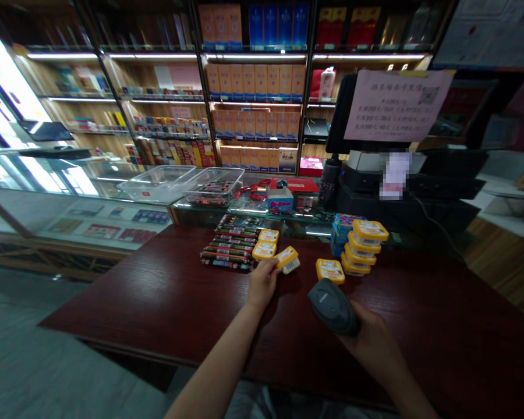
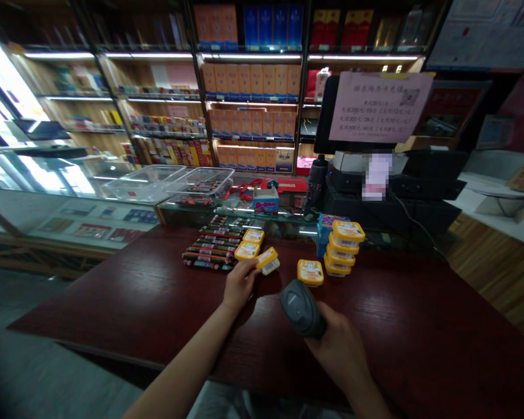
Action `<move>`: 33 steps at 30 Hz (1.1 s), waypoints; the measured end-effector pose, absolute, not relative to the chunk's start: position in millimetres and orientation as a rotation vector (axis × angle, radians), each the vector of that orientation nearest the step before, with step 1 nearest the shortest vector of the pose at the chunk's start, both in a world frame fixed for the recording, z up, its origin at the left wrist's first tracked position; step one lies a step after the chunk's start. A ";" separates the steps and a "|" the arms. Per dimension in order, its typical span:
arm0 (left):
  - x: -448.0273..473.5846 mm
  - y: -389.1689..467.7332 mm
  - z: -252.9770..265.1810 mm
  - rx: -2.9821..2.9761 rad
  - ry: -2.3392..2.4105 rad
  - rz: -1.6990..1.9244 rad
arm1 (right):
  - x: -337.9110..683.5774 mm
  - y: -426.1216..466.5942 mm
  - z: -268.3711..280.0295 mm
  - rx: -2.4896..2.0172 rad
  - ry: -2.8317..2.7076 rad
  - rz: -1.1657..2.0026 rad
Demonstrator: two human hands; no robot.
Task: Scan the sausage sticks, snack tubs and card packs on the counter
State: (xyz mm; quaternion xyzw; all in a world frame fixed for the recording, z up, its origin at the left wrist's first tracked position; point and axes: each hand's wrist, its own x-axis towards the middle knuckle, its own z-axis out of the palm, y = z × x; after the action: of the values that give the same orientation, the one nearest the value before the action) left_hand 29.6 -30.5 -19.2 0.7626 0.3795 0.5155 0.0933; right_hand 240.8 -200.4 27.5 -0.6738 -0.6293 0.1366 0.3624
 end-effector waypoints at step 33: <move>-2.9 98.0 31.3 2.533 1.347 1.055 | 273.6 -179.3 -37.7 -1.738 -1.914 -0.306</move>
State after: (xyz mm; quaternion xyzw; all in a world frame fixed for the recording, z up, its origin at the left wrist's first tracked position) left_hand -2.9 98.0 31.3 0.8280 0.4402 0.3447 0.0424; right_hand 273.6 -179.3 -37.7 -0.6435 -0.7087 -0.1132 0.2659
